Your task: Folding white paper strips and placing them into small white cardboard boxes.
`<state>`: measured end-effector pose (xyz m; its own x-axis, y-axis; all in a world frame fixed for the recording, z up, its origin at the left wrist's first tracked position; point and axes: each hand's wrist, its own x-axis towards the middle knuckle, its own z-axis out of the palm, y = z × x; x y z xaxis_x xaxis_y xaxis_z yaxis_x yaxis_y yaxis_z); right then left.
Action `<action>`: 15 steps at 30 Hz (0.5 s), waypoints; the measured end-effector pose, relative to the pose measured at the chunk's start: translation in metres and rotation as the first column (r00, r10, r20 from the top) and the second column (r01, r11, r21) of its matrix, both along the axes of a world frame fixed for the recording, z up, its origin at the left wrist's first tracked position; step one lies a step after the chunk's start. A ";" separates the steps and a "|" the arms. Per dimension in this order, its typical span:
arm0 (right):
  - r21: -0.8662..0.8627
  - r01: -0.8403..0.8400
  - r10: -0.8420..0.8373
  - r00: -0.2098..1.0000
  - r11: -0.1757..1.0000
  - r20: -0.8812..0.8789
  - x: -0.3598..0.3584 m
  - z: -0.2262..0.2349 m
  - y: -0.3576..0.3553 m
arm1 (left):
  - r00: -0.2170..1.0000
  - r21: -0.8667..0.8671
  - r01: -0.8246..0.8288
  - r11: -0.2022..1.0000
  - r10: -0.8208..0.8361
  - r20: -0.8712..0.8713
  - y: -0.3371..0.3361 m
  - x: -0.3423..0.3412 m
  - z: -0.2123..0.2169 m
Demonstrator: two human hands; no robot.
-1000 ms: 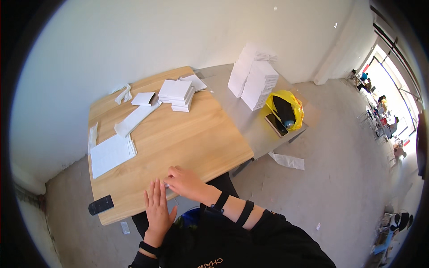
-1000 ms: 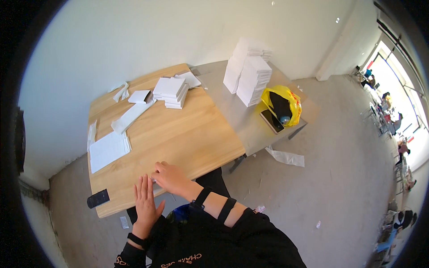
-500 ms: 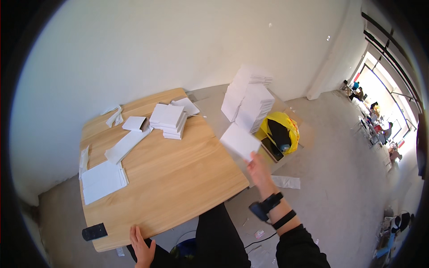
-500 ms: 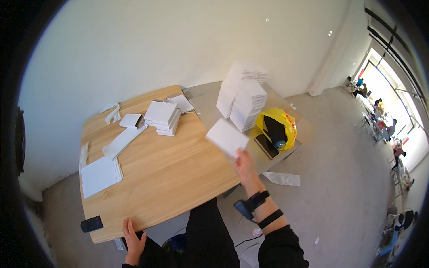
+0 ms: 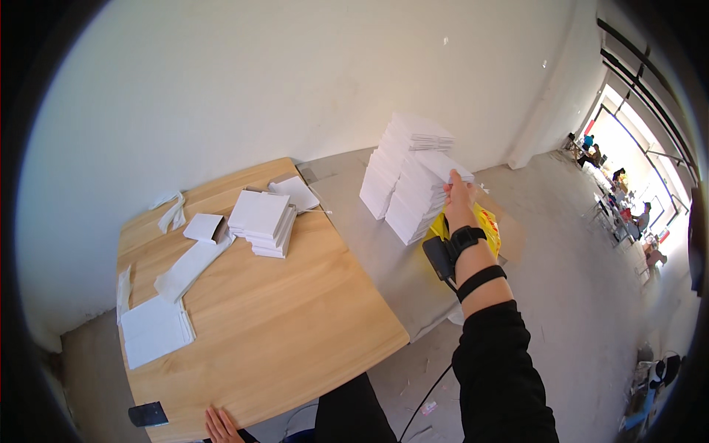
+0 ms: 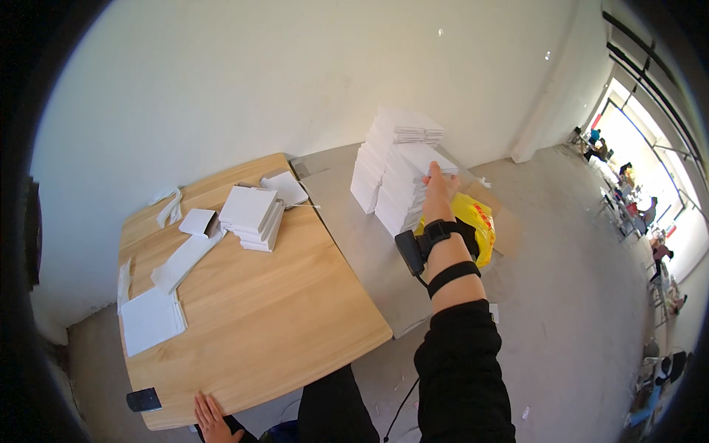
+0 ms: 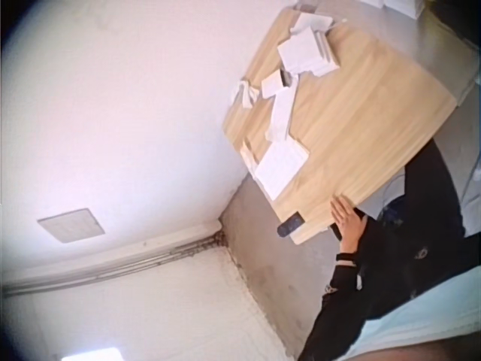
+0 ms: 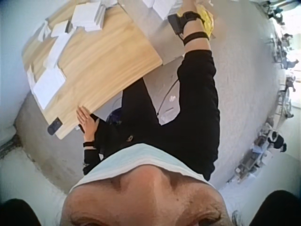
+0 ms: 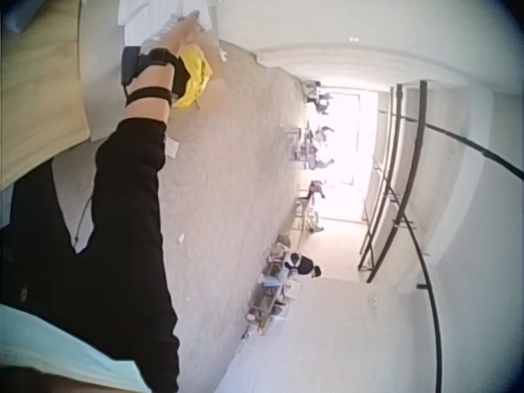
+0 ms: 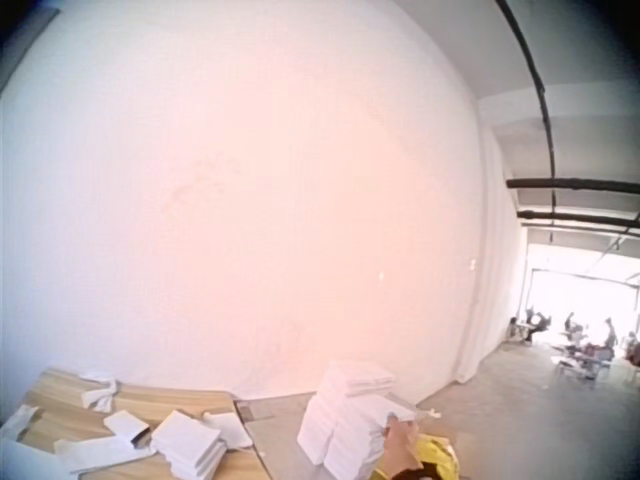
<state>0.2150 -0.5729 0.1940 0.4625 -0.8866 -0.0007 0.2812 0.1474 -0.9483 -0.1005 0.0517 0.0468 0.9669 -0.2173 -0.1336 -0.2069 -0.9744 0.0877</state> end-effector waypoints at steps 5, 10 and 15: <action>0.057 -0.080 0.079 0.997 0.995 0.011 0.008 0.003 0.029 | 0.999 0.066 -0.023 0.998 0.026 -0.038 -0.002 0.000 0.002; -0.032 -0.122 0.122 0.993 0.992 -0.002 -0.001 -0.003 0.026 | 0.999 0.096 -0.002 0.995 0.006 -0.043 -0.003 0.000 -0.003; -0.328 -0.106 0.005 0.956 0.939 -0.294 -0.008 -0.015 0.029 | 0.999 0.120 -0.003 0.993 0.009 -0.044 -0.004 0.000 -0.002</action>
